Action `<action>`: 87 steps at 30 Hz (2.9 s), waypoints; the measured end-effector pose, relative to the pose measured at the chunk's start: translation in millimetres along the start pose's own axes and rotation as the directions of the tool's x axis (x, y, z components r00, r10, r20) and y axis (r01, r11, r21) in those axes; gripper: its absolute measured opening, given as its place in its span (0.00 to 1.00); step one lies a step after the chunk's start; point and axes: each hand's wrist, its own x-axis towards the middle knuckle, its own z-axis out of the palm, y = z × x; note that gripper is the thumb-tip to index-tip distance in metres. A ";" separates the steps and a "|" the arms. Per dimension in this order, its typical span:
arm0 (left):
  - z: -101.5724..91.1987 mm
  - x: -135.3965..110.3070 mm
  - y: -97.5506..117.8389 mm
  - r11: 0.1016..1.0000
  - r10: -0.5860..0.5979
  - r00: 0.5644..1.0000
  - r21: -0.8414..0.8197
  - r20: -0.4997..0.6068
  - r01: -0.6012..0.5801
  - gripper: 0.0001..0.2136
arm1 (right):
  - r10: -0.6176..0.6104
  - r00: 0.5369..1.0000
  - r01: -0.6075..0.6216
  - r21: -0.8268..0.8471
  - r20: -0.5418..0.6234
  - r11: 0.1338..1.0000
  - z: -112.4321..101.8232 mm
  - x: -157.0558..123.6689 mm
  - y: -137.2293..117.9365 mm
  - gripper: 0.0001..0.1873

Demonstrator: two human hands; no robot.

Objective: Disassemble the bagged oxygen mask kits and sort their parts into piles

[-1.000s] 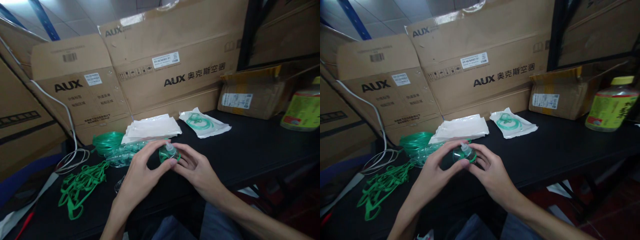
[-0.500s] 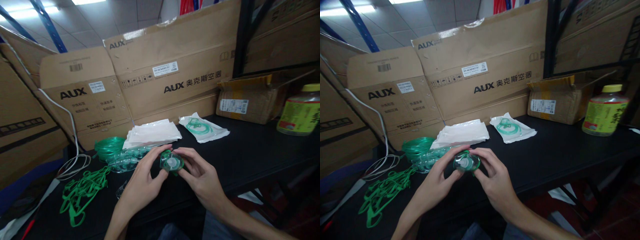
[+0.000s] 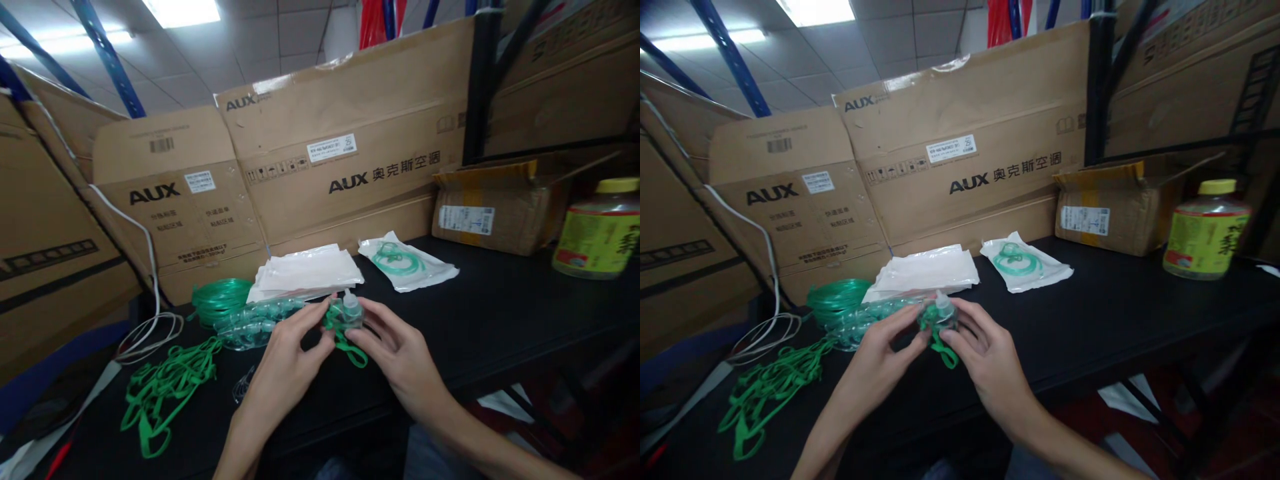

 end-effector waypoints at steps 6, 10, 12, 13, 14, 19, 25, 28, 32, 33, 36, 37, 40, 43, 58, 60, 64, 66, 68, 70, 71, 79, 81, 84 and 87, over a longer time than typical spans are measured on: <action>-0.3 -1.2 0.2 0.994 -0.104 0.994 0.027 0.033 0.104 0.12 | 0.117 0.992 -0.117 0.010 0.038 0.993 1.7 1.8 -13.2 0.26; 2.9 -1.6 2.6 0.988 -0.113 0.993 0.111 0.036 0.108 0.13 | 0.077 0.993 -0.073 -0.046 0.089 0.996 5.0 1.3 -13.8 0.22; 4.2 -1.4 3.0 0.985 -0.107 0.994 0.138 0.030 0.102 0.14 | 0.048 0.993 -0.038 -0.091 0.109 0.995 6.4 1.3 -11.6 0.20; 4.7 -1.2 3.3 0.983 -0.105 0.994 0.152 0.021 0.101 0.14 | 0.035 0.993 -0.022 -0.110 0.116 0.994 6.8 1.3 -10.3 0.19; 5.2 -0.9 3.7 0.981 -0.102 0.995 0.165 0.007 0.100 0.14 | 0.025 0.992 -0.009 -0.125 0.121 0.992 7.1 1.3 -8.8 0.19; 10.2 -0.5 9.6 0.981 -0.032 0.990 0.184 -0.139 0.058 0.10 | 0.020 0.990 -0.002 -0.123 0.142 0.992 9.7 2.7 -3.9 0.23; 23.1 -3.9 12.0 0.952 -0.033 0.984 0.295 -0.174 0.084 0.14 | 0.112 0.994 -0.111 -0.030 0.018 0.993 20.5 9.6 -4.9 0.24; 20.2 -3.5 6.9 0.943 -0.065 0.994 0.319 -0.086 0.090 0.17 | 0.215 0.977 -0.214 0.098 -0.001 0.972 16.6 16.1 -6.0 0.22; -6.3 -4.1 -3.6 0.927 -0.107 0.992 0.356 -0.062 0.122 0.15 | 0.195 0.980 -0.197 0.151 0.024 0.969 -2.3 29.5 -12.9 0.17; -16.1 -5.1 -6.0 0.917 -0.111 0.989 0.374 -0.101 0.141 0.14 | 0.187 0.981 -0.191 0.156 0.041 0.969 -7.4 33.1 -16.0 0.17; -46.2 -10.1 -9.1 0.854 -0.106 0.951 0.464 -0.290 0.237 0.11 | 0.163 0.982 -0.175 0.151 0.093 0.973 -17.8 41.6 -25.4 0.16; -54.5 -12.0 -8.4 0.828 -0.099 0.930 0.489 -0.355 0.275 0.10 | 0.150 0.984 -0.163 0.147 0.098 0.976 -19.0 43.3 -27.4 0.16; -69.0 -16.5 -1.9 0.788 -0.075 0.881 0.514 -0.467 0.340 0.09 | 0.128 0.988 -0.141 0.177 0.085 0.974 -17.4 45.3 -28.6 0.15; -68.2 -16.5 4.6 0.834 -0.052 0.862 0.453 -0.505 0.316 0.10 | 0.151 0.985 -0.166 0.260 0.079 0.951 -13.2 45.0 -25.6 0.13; -45.4 -11.3 9.6 0.986 -0.061 0.974 0.141 -0.217 0.094 0.10 | 0.170 0.945 -0.197 0.070 0.279 0.978 -6.4 34.9 -25.1 0.17; -30.3 -8.7 14.2 0.988 0.070 0.984 0.145 -0.165 -0.046 0.12 | 0.189 0.921 -0.214 0.038 0.340 0.976 -5.3 32.5 -24.1 0.17; -5.6 -5.9 12.4 0.979 0.169 0.984 0.121 -0.055 -0.161 0.15 | 0.199 0.906 -0.215 0.002 0.374 0.977 -5.2 30.8 -22.1 0.15; -1.5 -5.8 8.9 0.985 0.128 0.992 0.117 -0.002 -0.127 0.13 | 0.199 0.914 -0.210 -0.007 0.355 0.978 -6.0 31.7 -21.7 0.15; -4.3 -6.2 7.1 0.990 0.073 0.997 0.115 0.026 -0.076 0.08 | 0.198 0.931 -0.201 -0.020 0.305 0.979 -7.2 33.6 -21.5 0.15; -12.7 -7.0 8.0 0.993 0.026 0.999 0.115 0.028 -0.029 0.05 | 0.192 0.949 -0.190 -0.031 0.249 0.981 -9.1 36.1 -21.1 0.15; -18.3 -7.5 9.1 0.993 0.010 1.000 0.117 0.025 -0.013 0.05 | 0.189 0.956 -0.188 -0.028 0.224 0.982 -10.3 37.4 -20.7 0.14; -63.7 -14.5 4.8 0.992 -0.109 0.991 0.077 0.081 0.103 0.14 | 0.160 0.983 -0.171 0.116 0.093 0.978 -18.1 42.8 -17.0 0.11; -72.3 -17.1 -2.1 0.988 -0.151 0.985 0.025 0.078 0.150 0.18 | 0.156 0.984 -0.166 0.133 0.087 0.977 -17.0 42.6 -17.8 0.11; -83.6 -22.9 -12.5 0.974 -0.197 0.980 -0.123 -0.036 0.192 0.21 | 0.157 0.985 -0.168 0.172 0.077 0.971 -13.6 41.6 -20.3 0.11; -91.6 -29.5 -17.2 0.967 -0.172 0.973 -0.213 -0.152 0.137 0.22 | 0.193 0.973 -0.215 0.201 0.124 0.956 -10.7 40.3 -21.9 0.13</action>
